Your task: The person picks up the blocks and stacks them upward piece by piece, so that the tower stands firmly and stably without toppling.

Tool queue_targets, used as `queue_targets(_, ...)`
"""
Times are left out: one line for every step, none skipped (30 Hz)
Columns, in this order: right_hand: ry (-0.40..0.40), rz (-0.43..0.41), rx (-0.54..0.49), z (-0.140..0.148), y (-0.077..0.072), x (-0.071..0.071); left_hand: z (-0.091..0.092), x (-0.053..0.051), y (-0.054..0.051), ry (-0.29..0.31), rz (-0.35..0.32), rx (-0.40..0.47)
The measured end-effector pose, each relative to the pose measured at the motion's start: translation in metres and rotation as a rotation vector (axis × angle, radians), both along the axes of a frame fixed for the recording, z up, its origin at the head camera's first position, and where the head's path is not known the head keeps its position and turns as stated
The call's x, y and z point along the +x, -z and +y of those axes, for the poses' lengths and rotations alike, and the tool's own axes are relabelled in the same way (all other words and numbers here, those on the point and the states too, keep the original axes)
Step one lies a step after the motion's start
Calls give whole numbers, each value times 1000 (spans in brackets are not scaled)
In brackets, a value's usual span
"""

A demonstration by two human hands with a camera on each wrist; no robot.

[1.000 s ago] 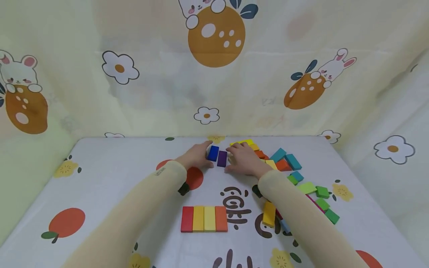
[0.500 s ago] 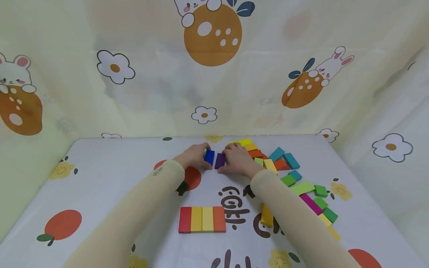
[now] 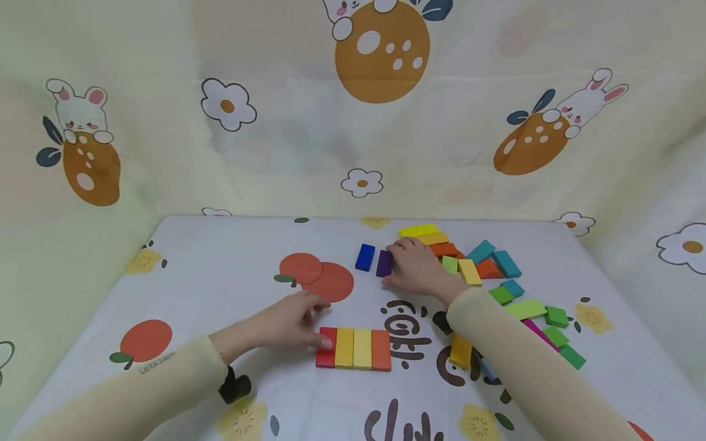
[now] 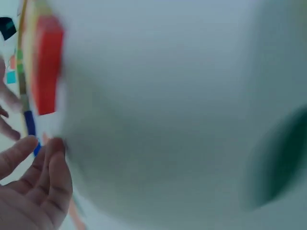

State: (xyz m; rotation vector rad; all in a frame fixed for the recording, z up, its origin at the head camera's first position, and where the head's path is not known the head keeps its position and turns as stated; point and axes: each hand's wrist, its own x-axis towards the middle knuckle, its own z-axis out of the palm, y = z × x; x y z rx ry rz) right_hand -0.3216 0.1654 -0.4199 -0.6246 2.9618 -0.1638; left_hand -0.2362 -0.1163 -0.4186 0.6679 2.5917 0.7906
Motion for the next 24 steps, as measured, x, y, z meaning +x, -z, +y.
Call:
queue_targets(6,-1,-3,2,-1,0,-2,6,4,-4,-6,-1)
queue_targets(13,-5,-7,4,-1,0,-3,11,8,-7,-11,-2)
queue_targets(17,-10,-9,5,-1,0,-3,15,10,-8,-16,6)
queue_targets(22,-20,-13,5,-1,-1,-2,18,13,-4,-15,15)
queue_targets(23,-28,-15,5,-1,-1,-1,20,14,-2,-16,22)
queue_targets(23,-37,-18,4,-1,-2,1,21,15,0,-19,28)
queue_targets(20,-43,-18,3,-1,-4,1,23,15,3,-22,32)
queue_targets(18,-47,-18,1,-1,-5,2,24,14,2,-27,35)
queue_targets(16,-51,-19,-2,-1,-7,2,25,13,2,-31,34)
queue_targets(15,-57,-17,-4,0,-9,3,26,13,6,-34,30)
queue_targets(13,-63,-16,-6,1,-11,4,26,13,9,-33,23)
queue_targets(12,-68,-15,-8,2,-13,5,27,12,14,-31,19)
queue_targets(11,-73,-14,-11,2,-15,6,28,12,22,-22,15)
queue_targets(11,-80,-13,-13,3,-18,6,29,11,29,-14,14)
queue_targets(15,-90,-14,-15,3,-20,7,30,11,38,-1,13)
queue_targets(18,-99,-14,-18,3,-22,8,30,11,43,11,13)
queue_targets(19,-107,-15,-20,3,-24,9,31,11,46,22,13)
queue_targets(19,-112,-13,-22,4,-26,9,31,12,46,32,16)
queue_targets(21,-118,-14,-24,4,-28,10,32,12,44,41,17)
queue_targets(23,-121,-15,-26,5,-29,10,32,13,40,48,17)
queue_targets(25,-121,-17,-28,6,-30,10,33,13,35,54,15)
queue_targets(23,-115,-15,-29,6,-31,10,33,15,29,55,15)
queue_targets(17,-105,-9,-31,7,-32,10,33,16,23,55,14)
queue_targets(12,-92,-1,-33,7,-33,10,33,17,18,55,15)
